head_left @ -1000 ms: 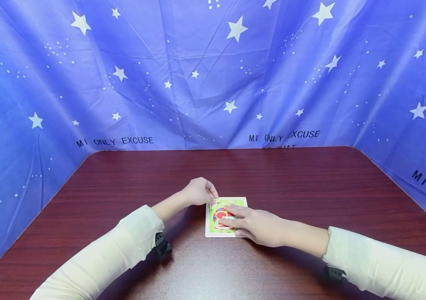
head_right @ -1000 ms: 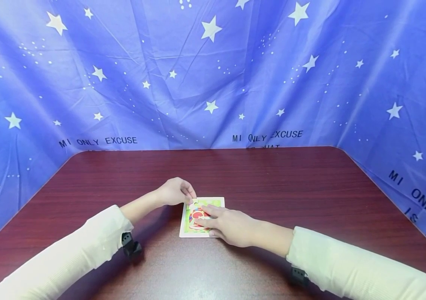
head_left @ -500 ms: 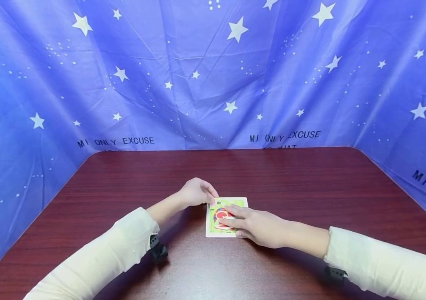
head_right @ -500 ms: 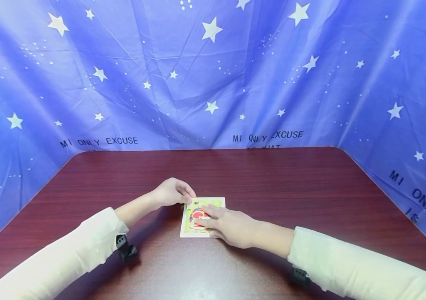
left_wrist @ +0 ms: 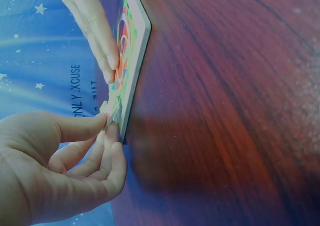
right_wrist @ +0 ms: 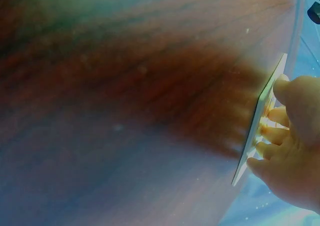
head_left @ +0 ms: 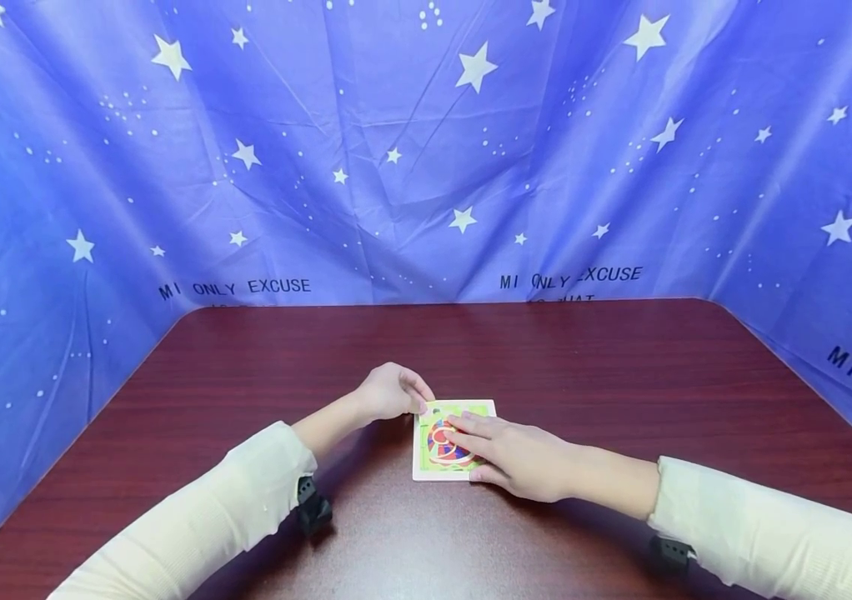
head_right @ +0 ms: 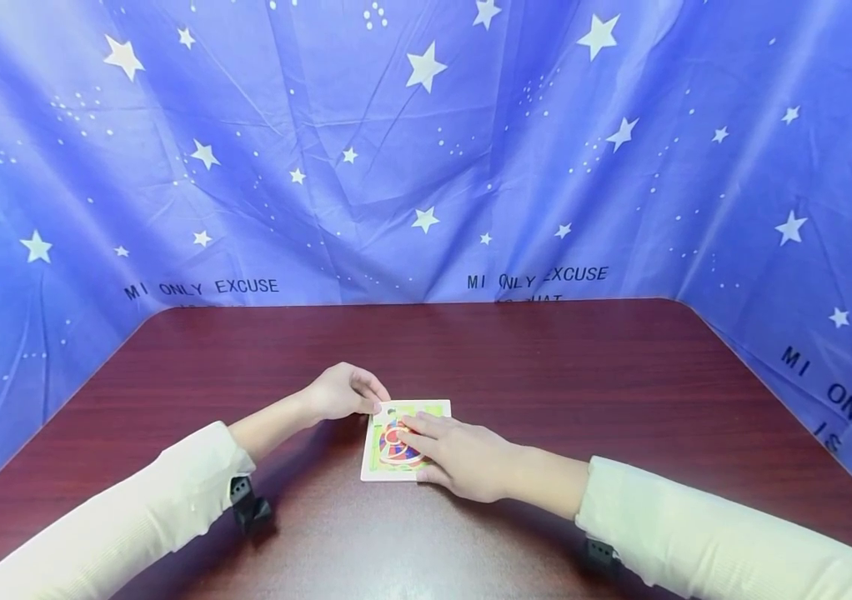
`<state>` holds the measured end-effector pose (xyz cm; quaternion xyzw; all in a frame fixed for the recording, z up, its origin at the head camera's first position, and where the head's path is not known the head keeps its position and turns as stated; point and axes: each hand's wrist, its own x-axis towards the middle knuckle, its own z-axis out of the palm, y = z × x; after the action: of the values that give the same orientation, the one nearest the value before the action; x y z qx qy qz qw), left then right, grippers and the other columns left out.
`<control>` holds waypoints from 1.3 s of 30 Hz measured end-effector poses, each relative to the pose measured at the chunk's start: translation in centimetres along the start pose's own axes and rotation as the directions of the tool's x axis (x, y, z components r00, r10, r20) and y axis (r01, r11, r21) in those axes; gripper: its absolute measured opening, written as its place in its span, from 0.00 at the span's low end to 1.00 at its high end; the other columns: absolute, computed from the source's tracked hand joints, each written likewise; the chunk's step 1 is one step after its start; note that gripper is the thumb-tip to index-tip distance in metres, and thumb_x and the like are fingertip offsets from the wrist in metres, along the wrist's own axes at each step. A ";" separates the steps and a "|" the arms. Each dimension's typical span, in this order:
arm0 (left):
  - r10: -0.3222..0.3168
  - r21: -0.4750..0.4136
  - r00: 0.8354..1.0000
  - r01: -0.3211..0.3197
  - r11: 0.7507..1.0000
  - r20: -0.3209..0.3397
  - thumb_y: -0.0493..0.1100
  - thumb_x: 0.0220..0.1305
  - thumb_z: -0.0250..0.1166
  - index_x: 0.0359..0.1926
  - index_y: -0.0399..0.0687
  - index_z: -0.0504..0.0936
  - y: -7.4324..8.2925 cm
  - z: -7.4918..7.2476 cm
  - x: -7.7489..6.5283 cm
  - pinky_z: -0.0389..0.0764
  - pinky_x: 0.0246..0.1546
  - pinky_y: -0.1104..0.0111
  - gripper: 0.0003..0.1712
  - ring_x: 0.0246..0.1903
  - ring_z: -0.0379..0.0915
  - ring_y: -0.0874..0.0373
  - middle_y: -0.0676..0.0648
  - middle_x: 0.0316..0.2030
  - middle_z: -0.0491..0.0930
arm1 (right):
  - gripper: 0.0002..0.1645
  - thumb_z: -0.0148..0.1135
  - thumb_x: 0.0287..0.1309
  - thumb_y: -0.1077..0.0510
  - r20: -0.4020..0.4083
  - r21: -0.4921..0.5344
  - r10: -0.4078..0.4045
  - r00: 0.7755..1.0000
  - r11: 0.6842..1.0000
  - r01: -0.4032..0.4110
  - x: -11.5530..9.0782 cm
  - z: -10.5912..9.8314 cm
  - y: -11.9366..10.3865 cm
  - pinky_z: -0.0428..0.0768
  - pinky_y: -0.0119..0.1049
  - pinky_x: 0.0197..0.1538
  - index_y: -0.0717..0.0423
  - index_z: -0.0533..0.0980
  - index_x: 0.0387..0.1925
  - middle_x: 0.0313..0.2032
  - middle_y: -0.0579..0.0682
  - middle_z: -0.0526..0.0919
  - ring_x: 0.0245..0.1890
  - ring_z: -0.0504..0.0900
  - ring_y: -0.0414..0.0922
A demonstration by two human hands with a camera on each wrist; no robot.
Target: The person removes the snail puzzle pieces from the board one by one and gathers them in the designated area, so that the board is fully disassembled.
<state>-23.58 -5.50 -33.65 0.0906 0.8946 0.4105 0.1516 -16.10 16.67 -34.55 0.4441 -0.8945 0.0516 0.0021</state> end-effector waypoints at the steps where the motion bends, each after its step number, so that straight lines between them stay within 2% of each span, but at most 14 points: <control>1: 0.003 0.002 1.000 -0.003 1.000 0.002 0.33 0.51 0.71 0.31 0.43 0.87 0.0 0.1 0.0 0.70 0.25 0.75 0.04 0.19 0.72 0.63 0.46 0.28 0.88 | 0.32 0.54 0.67 0.47 0.003 0.008 0.005 1.000 1.000 -0.005 0.0 0.0 0.0 0.74 0.46 0.63 0.51 0.64 0.69 0.69 0.51 0.67 0.69 0.68 0.49; 12: 0.010 -0.023 1.000 -0.010 1.000 0.002 0.32 0.51 0.70 0.32 0.41 0.87 0.1 0.2 0.1 0.68 0.21 0.76 0.05 0.17 0.71 0.64 0.45 0.27 0.88 | 0.31 0.48 0.70 0.46 0.011 0.058 0.013 1.000 0.998 -0.014 0.2 0.0 -0.1 0.71 0.47 0.65 0.53 0.63 0.70 0.70 0.51 0.66 0.70 0.66 0.50; 16: -0.010 -0.083 1.000 0.011 0.996 0.013 0.31 0.51 0.69 0.32 0.39 0.87 0.1 0.2 0.1 0.75 0.25 0.76 0.06 0.22 0.74 0.64 0.44 0.28 0.87 | 0.31 0.47 0.70 0.46 0.012 0.061 0.009 1.000 0.998 -0.009 0.2 0.0 -0.1 0.71 0.47 0.66 0.54 0.63 0.69 0.70 0.51 0.66 0.69 0.67 0.50; 19: -0.038 -0.177 0.999 0.044 0.983 0.040 0.29 0.51 0.69 0.34 0.36 0.86 0.1 0.2 0.2 0.83 0.32 0.72 0.07 0.25 0.77 0.64 0.43 0.29 0.87 | 0.31 0.48 0.70 0.47 0.013 0.059 0.011 1.000 0.998 -0.011 0.3 0.1 -0.1 0.71 0.46 0.66 0.54 0.63 0.69 0.70 0.51 0.65 0.70 0.66 0.50; 23: -0.078 -0.284 0.995 0.093 0.954 0.064 0.28 0.51 0.69 0.36 0.33 0.85 0.1 0.3 0.2 0.85 0.37 0.68 0.08 0.27 0.79 0.63 0.43 0.29 0.86 | 0.31 0.50 0.69 0.48 0.020 0.052 0.014 1.000 0.999 -0.015 0.3 0.3 -0.1 0.70 0.46 0.66 0.54 0.63 0.69 0.71 0.51 0.64 0.70 0.65 0.50; 27: -0.083 -0.325 0.995 0.096 0.941 0.054 0.28 0.51 0.69 0.36 0.32 0.85 0.0 0.3 0.2 0.85 0.37 0.66 0.08 0.27 0.80 0.62 0.44 0.28 0.85 | 0.31 0.50 0.69 0.49 0.026 0.044 0.016 1.000 0.999 -0.018 0.3 0.3 -0.1 0.70 0.46 0.67 0.54 0.62 0.70 0.71 0.51 0.64 0.71 0.65 0.50; 39: -0.077 -0.364 0.996 0.084 0.927 0.035 0.27 0.53 0.66 0.38 0.30 0.84 -1.2 -0.7 0.0 0.85 0.39 0.65 0.10 0.29 0.81 0.61 0.40 0.33 0.87 | 0.31 0.50 0.69 0.48 0.021 0.030 0.012 1.000 0.999 -0.013 0.0 0.0 -0.4 0.71 0.45 0.66 0.53 0.63 0.69 0.70 0.51 0.65 0.70 0.66 0.50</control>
<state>-23.88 -6.80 -34.11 0.0283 0.8040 0.5621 0.1917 -15.83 16.43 -34.46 0.4390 -0.8963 0.0603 -0.0145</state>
